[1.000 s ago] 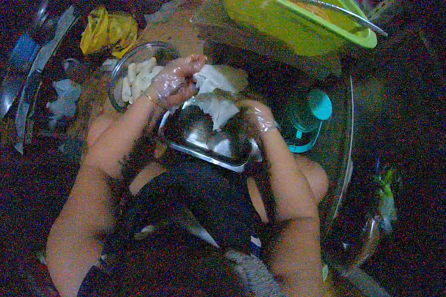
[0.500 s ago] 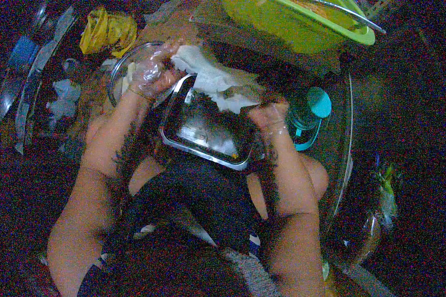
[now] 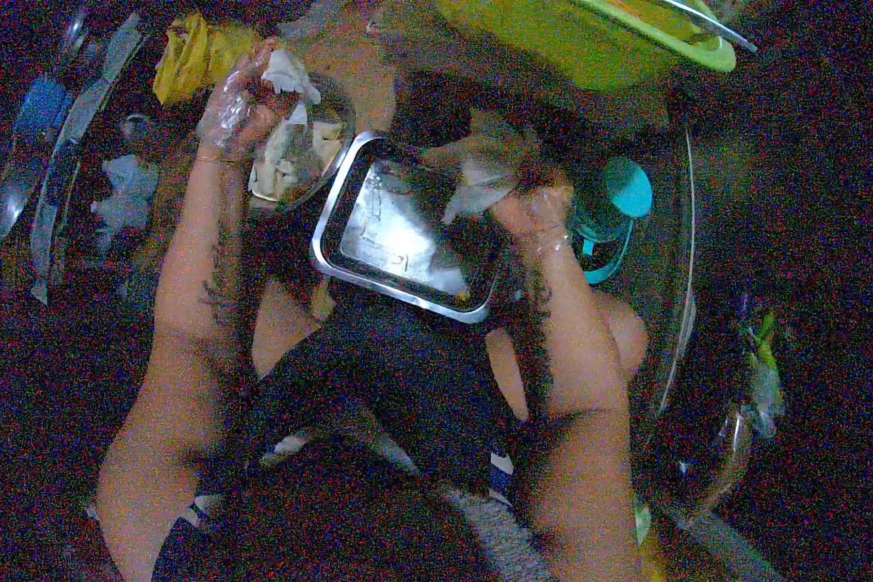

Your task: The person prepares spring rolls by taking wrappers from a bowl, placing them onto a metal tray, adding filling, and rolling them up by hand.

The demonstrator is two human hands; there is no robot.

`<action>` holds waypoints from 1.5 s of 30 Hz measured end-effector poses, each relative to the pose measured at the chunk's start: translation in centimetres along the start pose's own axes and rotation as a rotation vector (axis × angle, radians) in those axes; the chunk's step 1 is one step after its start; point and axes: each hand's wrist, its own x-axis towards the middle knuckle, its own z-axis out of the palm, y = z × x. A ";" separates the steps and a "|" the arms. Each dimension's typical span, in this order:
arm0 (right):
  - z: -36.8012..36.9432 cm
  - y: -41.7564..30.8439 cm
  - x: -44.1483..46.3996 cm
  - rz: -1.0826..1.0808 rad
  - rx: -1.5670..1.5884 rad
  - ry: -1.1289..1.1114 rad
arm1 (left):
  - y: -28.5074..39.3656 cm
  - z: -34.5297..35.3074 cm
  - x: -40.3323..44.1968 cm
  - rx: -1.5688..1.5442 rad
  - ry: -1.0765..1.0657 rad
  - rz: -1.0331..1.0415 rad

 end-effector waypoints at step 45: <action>0.3 9.9 0.4 0.304 -0.333 0.195 | -2.5 4.7 -5.8 -0.039 -0.212 -0.258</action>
